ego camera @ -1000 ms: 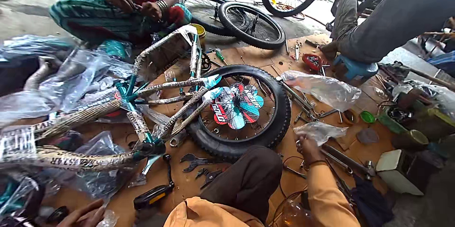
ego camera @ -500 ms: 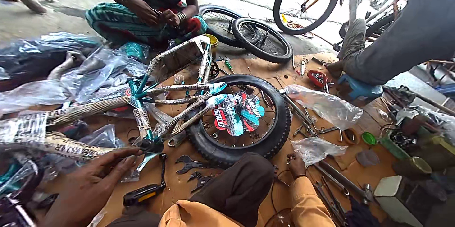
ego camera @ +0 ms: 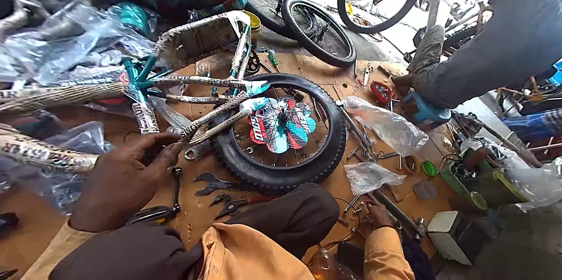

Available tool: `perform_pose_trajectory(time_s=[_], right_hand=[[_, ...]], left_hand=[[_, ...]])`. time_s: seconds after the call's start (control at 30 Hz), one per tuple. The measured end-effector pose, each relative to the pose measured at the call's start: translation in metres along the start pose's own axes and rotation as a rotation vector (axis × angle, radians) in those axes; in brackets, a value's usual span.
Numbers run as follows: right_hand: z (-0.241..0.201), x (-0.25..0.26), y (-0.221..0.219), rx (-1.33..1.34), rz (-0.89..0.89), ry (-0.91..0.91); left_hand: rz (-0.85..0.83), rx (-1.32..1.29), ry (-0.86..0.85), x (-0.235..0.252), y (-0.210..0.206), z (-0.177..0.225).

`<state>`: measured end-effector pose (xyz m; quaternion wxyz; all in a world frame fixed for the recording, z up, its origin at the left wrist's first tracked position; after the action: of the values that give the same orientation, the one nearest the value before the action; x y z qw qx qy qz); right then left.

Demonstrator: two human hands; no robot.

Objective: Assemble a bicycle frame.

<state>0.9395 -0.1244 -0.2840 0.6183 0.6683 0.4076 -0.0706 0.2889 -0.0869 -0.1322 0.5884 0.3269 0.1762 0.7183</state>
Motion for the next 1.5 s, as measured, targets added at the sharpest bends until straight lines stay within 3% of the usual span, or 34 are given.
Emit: perform_pose_trajectory(time_s=[0.1,0.17,0.27,0.4,0.5,0.6,0.7,0.9,1.0,1.27,1.4,1.5], right_hand=[[-0.018,0.002,0.022,0.257,0.105,0.049],[-0.054,-0.036,0.039,0.552,0.102,0.164],[-0.140,-0.133,0.033,0.751,-0.189,0.515],[-0.242,-0.283,-0.037,0.514,-0.551,0.906],[-0.268,-0.360,-0.145,0.349,-0.705,1.092],[-0.267,-0.382,-0.235,0.350,-0.840,1.028],[-0.261,-0.389,-0.269,0.323,-0.976,0.862],[-0.249,-0.399,-0.293,0.336,-1.240,0.587],[-0.248,-0.402,-0.298,0.348,-1.393,0.552],[-0.232,-0.395,-0.298,0.331,-1.369,0.420],[-0.223,-0.392,-0.296,0.382,-1.338,0.260],[-0.224,-0.392,-0.296,0.401,-1.392,0.275]], left_hand=[[0.023,-0.017,0.006,-0.005,0.001,-0.009],[0.053,-0.059,0.007,-0.009,0.000,-0.016],[0.132,-0.113,0.035,-0.018,0.009,-0.028],[-0.058,-0.261,0.051,-0.027,0.009,-0.038],[-0.311,-0.369,-0.038,-0.039,-0.006,-0.037],[-0.406,-0.400,-0.095,-0.054,-0.010,-0.045],[-0.409,-0.421,-0.017,-0.074,-0.009,-0.065],[-0.354,-0.232,0.003,-0.097,-0.001,-0.085],[-0.318,-0.206,-0.024,-0.095,0.007,-0.084],[-0.432,-0.162,-0.083,-0.101,-0.001,-0.083],[-0.479,-0.141,-0.081,-0.105,-0.006,-0.081],[-0.476,-0.117,-0.076,-0.104,-0.005,-0.081]])
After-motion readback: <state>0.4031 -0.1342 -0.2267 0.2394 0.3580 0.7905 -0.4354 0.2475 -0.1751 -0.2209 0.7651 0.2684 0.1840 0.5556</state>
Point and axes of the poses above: each hand's wrist, its own x-axis towards the middle knuckle, its own y-axis out of the back of the hand, z = x × y, the point moved 6 cm from there along x, towards the middle knuckle, and after that the axes turned 10 degrees about -y, right-handed, at the moved point
